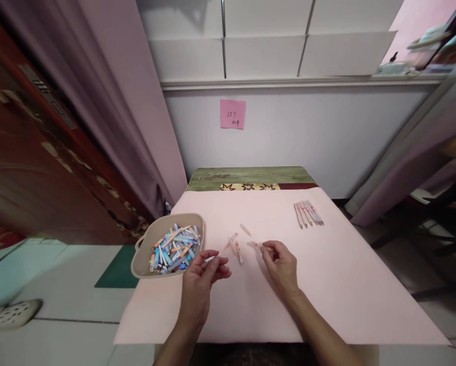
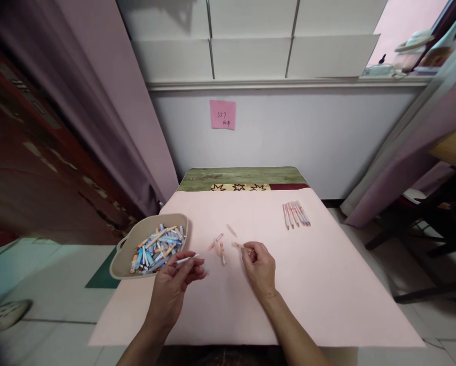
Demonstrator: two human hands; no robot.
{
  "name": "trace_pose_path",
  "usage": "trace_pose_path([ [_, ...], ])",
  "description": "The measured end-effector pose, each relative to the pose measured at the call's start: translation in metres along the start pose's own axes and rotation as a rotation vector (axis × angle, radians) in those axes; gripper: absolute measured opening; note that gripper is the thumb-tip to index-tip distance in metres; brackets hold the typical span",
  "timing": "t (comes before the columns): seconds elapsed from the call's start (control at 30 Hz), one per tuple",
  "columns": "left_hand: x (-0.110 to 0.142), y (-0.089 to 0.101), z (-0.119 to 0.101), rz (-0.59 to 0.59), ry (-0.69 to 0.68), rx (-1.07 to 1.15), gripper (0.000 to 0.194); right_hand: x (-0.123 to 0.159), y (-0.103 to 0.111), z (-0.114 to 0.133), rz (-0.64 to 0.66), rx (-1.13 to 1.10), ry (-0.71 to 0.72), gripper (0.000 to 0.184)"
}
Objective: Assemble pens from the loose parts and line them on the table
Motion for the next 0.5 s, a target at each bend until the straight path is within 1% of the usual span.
trace_pose_path([
  [0.1,-0.003,0.003,0.001,-0.019,-0.027,-0.079,0.029,0.001,-0.007,-0.009,0.042,-0.137,-0.141,0.025],
  [0.2,-0.006,0.006,0.003,-0.044,-0.071,-0.191,0.027,0.004,-0.01,-0.014,0.052,-0.388,-0.285,0.03],
  [0.27,-0.008,0.006,0.006,-0.047,-0.065,-0.233,0.026,0.005,-0.01,-0.012,0.06,-0.543,-0.351,0.032],
  [0.33,-0.009,0.002,0.012,-0.019,-0.023,-0.216,0.026,0.007,-0.01,-0.009,0.074,-0.671,-0.424,0.032],
  [0.43,-0.01,-0.012,0.018,0.034,0.016,-0.148,0.026,0.011,-0.013,-0.002,0.113,-0.836,-0.543,0.033],
  [0.5,-0.01,-0.023,0.019,0.068,0.027,-0.137,0.027,0.014,-0.014,0.004,0.15,-0.886,-0.57,0.033],
])
Point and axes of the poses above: each hand's wrist, its own x-axis away from the middle knuckle, its own y-axis out of the back of the hand, z = x × y, the point moved 6 cm from there along -x, towards the middle knuckle, and after that the axes turned 2 degrees about z, right-handed, at the moved point
